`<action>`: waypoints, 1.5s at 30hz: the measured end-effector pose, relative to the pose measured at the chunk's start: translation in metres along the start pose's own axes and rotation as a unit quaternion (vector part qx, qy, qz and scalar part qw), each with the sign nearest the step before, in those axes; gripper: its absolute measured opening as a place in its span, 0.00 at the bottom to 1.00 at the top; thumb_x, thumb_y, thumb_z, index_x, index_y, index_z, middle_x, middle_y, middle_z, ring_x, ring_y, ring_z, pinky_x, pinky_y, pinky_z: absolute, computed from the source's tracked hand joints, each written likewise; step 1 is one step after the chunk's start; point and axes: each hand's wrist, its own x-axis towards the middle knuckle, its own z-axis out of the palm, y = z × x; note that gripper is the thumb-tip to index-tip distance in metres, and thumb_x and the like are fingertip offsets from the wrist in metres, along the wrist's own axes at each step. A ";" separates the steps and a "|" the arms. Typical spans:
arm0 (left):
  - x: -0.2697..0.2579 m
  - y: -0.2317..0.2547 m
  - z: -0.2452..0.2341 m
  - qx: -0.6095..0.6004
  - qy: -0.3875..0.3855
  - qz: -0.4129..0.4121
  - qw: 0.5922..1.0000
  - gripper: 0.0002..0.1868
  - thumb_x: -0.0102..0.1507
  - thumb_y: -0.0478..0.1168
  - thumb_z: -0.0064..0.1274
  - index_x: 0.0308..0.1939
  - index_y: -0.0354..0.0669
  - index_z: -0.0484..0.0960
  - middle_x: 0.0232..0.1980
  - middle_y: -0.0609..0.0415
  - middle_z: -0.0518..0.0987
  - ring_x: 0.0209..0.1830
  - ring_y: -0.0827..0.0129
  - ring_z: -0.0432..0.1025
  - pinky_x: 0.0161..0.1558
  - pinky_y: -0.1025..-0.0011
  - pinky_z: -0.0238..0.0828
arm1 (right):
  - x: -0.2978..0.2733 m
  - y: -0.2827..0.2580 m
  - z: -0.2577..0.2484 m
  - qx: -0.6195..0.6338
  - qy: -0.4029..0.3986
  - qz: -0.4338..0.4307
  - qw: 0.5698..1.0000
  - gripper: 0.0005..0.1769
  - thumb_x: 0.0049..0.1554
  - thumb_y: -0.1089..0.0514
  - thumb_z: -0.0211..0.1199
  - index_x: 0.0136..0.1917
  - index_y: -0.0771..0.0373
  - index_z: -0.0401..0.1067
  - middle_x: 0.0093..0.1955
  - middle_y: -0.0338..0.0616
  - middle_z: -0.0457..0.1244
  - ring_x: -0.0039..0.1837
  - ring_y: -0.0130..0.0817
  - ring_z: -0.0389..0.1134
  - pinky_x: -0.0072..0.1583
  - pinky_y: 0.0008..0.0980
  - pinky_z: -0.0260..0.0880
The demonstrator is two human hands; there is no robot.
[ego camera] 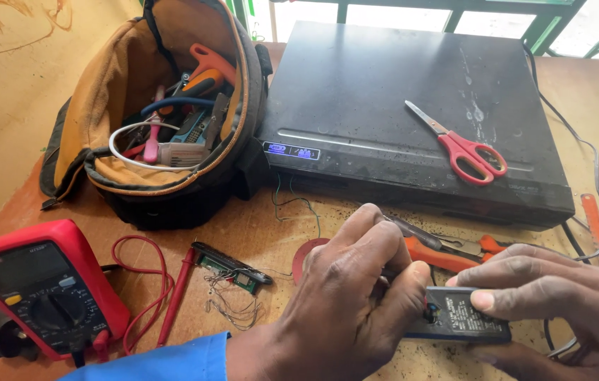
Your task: The person repairs a black power adapter by stripping the outer insulation from the power cord using wire cutters. They then use a screwdriver to tighten the internal wire connections within the adapter housing.
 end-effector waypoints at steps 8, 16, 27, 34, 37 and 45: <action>0.007 -0.004 -0.016 -0.071 -0.132 0.000 0.989 0.16 0.68 0.53 0.43 0.32 0.48 0.70 0.34 0.59 0.68 0.30 0.68 0.64 0.36 0.68 0.62 | 0.001 0.008 0.005 0.171 -0.031 0.015 0.985 0.21 0.49 0.52 0.73 0.56 0.56 0.75 0.57 0.49 0.77 0.51 0.35 0.85 0.54 0.34 0.85; 0.005 -0.006 -0.011 -0.063 -0.113 0.005 0.992 0.16 0.65 0.54 0.48 0.29 0.49 0.69 0.32 0.61 0.68 0.28 0.69 0.65 0.34 0.68 0.63 | 0.007 0.001 0.008 0.115 -0.061 -0.013 0.991 0.19 0.51 0.49 0.71 0.55 0.53 0.74 0.54 0.43 0.78 0.45 0.30 0.84 0.50 0.28 0.86; -0.003 -0.012 -0.007 -0.183 -0.103 0.014 0.978 0.15 0.70 0.51 0.44 0.34 0.48 0.71 0.34 0.59 0.69 0.36 0.69 0.66 0.46 0.70 0.65 | -0.018 0.013 0.006 0.010 -0.035 -0.047 0.998 0.24 0.51 0.43 0.68 0.60 0.42 0.72 0.61 0.37 0.76 0.55 0.27 0.85 0.60 0.28 0.84; -0.005 -0.011 -0.005 -0.208 -0.096 -0.025 0.973 0.18 0.74 0.52 0.35 0.36 0.47 0.70 0.34 0.58 0.68 0.36 0.67 0.63 0.44 0.67 0.62 | -0.035 0.021 0.011 -0.063 -0.015 -0.042 0.997 0.18 0.52 0.44 0.64 0.57 0.39 0.73 0.58 0.35 0.74 0.58 0.28 0.81 0.60 0.26 0.84; -0.007 -0.013 -0.006 -0.208 -0.093 -0.036 0.973 0.19 0.74 0.54 0.33 0.39 0.48 0.73 0.36 0.58 0.70 0.38 0.67 0.65 0.46 0.67 0.64 | -0.033 0.020 0.005 -0.057 -0.061 -0.034 0.996 0.23 0.51 0.44 0.65 0.61 0.39 0.71 0.65 0.36 0.74 0.62 0.29 0.81 0.63 0.29 0.83; -0.004 -0.010 0.002 -0.087 0.121 -0.045 0.988 0.20 0.69 0.58 0.39 0.41 0.48 0.75 0.40 0.60 0.72 0.42 0.70 0.67 0.51 0.71 0.66 | -0.029 0.015 0.007 -0.011 -0.056 -0.006 0.998 0.24 0.53 0.30 0.58 0.58 0.40 0.74 0.62 0.39 0.77 0.55 0.28 0.86 0.58 0.30 0.84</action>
